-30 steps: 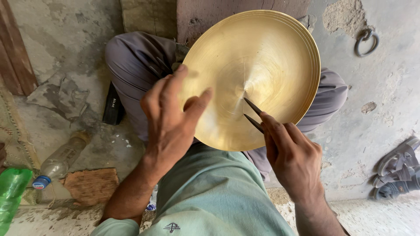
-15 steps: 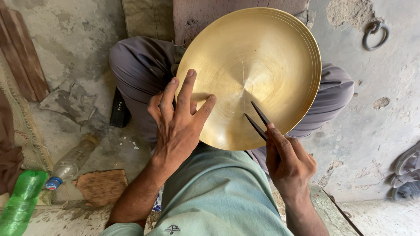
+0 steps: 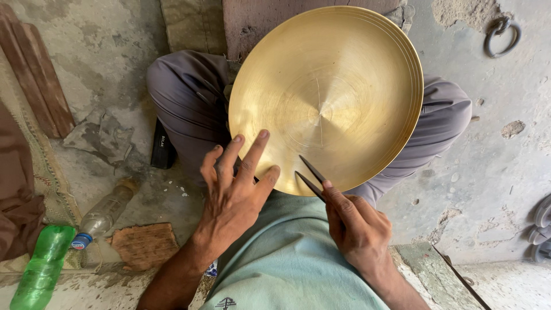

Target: The person sits cross-legged on the floor with a brass plate on their lap and engraves concentric decorative lines into its surface using a handheld scriber. They first tap a punch with a wooden mallet at the plate's center, then rotate the plate as they scribe circles, briefly flipping it over before continuing.

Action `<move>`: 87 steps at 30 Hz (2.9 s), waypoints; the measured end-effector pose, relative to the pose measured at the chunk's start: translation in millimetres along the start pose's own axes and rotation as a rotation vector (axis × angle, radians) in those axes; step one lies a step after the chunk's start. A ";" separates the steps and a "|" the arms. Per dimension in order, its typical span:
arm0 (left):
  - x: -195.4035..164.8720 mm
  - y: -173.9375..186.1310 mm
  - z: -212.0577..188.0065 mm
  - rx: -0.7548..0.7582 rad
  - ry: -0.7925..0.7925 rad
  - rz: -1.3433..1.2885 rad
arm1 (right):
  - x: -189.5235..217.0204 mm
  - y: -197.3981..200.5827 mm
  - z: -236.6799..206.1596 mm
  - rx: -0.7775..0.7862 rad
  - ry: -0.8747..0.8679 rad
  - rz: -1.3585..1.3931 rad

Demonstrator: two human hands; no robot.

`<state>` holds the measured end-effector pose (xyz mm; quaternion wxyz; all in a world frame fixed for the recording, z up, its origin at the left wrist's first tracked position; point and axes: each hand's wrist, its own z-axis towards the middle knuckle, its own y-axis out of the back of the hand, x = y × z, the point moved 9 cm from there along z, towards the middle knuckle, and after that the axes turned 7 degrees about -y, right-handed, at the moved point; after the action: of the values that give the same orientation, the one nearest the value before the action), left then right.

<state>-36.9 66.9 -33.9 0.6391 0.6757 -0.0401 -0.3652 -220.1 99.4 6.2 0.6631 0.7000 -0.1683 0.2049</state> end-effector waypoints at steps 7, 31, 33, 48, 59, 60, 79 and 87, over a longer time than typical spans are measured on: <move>-7.0 -3.7 -5.0 0.032 -0.042 -0.097 | 14.7 -3.1 3.3 0.017 0.001 0.068; 1.1 -1.1 -10.6 -0.073 -0.052 -0.119 | -18.8 10.5 -12.4 -0.023 -0.073 -0.032; 8.6 7.5 -7.4 -0.168 -0.038 -0.069 | -49.1 41.6 -33.4 -0.204 -0.126 -0.005; 85.1 1.8 59.0 -0.381 0.402 -0.405 | -316.7 -38.2 -136.6 0.116 -1.276 0.193; 62.3 -23.0 17.0 -0.600 0.579 -0.447 | -340.7 9.7 -15.2 -0.178 -0.673 -0.309; 62.5 -24.0 15.6 -0.606 0.583 -0.445 | -345.7 3.1 -18.2 -0.152 -0.738 -0.232; 87.1 -8.3 15.8 -0.489 0.600 -0.469 | -198.6 46.6 -46.5 -0.627 -0.558 0.902; 87.2 -14.8 36.4 -0.489 0.446 -0.517 | -69.8 1.6 27.7 -0.124 -0.334 0.505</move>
<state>0.8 -6.2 -82.6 0.6611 0.5545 0.3579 -0.3570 -279.2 69.1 -28.9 0.5959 0.6183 -0.4555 0.2347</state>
